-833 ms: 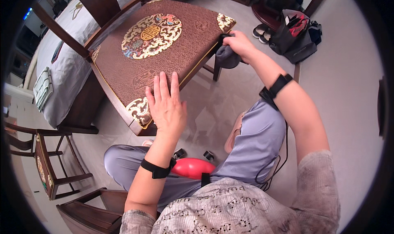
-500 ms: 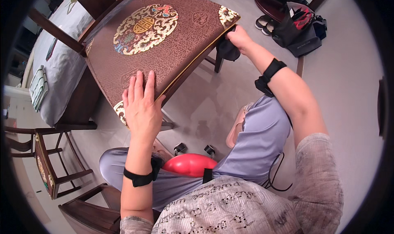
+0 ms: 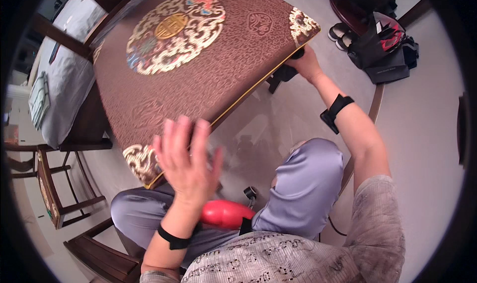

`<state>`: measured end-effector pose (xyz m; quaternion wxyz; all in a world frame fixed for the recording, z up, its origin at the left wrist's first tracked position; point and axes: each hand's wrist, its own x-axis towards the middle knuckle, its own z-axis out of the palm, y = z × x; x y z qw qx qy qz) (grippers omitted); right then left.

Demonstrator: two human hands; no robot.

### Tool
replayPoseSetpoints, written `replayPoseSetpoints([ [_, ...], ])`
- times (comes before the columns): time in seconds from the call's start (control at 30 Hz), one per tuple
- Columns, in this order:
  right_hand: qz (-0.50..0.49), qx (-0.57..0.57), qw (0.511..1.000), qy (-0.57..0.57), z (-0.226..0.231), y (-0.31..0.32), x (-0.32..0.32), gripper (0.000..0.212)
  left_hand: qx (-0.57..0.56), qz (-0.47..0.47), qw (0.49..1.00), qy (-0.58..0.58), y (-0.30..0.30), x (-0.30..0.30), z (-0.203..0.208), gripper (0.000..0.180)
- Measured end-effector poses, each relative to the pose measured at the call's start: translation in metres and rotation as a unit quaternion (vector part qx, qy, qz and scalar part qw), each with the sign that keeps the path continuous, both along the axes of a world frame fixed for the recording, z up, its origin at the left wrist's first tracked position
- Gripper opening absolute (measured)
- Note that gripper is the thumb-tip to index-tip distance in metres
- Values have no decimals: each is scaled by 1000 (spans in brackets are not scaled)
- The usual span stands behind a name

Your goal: Wiping down a nightstand and chairs with a cloth.

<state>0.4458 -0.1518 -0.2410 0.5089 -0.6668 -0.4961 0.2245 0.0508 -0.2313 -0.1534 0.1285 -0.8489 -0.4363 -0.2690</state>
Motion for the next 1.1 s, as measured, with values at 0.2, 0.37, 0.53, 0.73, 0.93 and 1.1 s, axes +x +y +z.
replayPoseSetpoints([
  [0.2, 49, -4, 999, 13, -114, 20, 3, 57, -185, -259, 943, -100, -5, 92, -50, 47],
  [0.37, 42, -33, 998, 42, -186, 17, 8, 61, -381, -163, 899, -143, 26, 139, -99, 36],
  [0.53, -8, 33, 997, 77, -218, 15, -3, 54, -431, -132, 883, -132, 56, 171, -142, 40],
  [0.73, -56, 82, 995, -4, -292, 18, -4, 50, -390, -189, 837, -335, 93, 252, -162, 54],
  [0.93, -59, 72, 995, 38, -287, 15, -30, 48, -555, -200, 725, -357, 136, 275, -133, 41],
  [1.1, 85, -25, 995, 34, -274, -45, -39, 60, -562, -275, 724, -291, 102, 229, -135, 43],
])
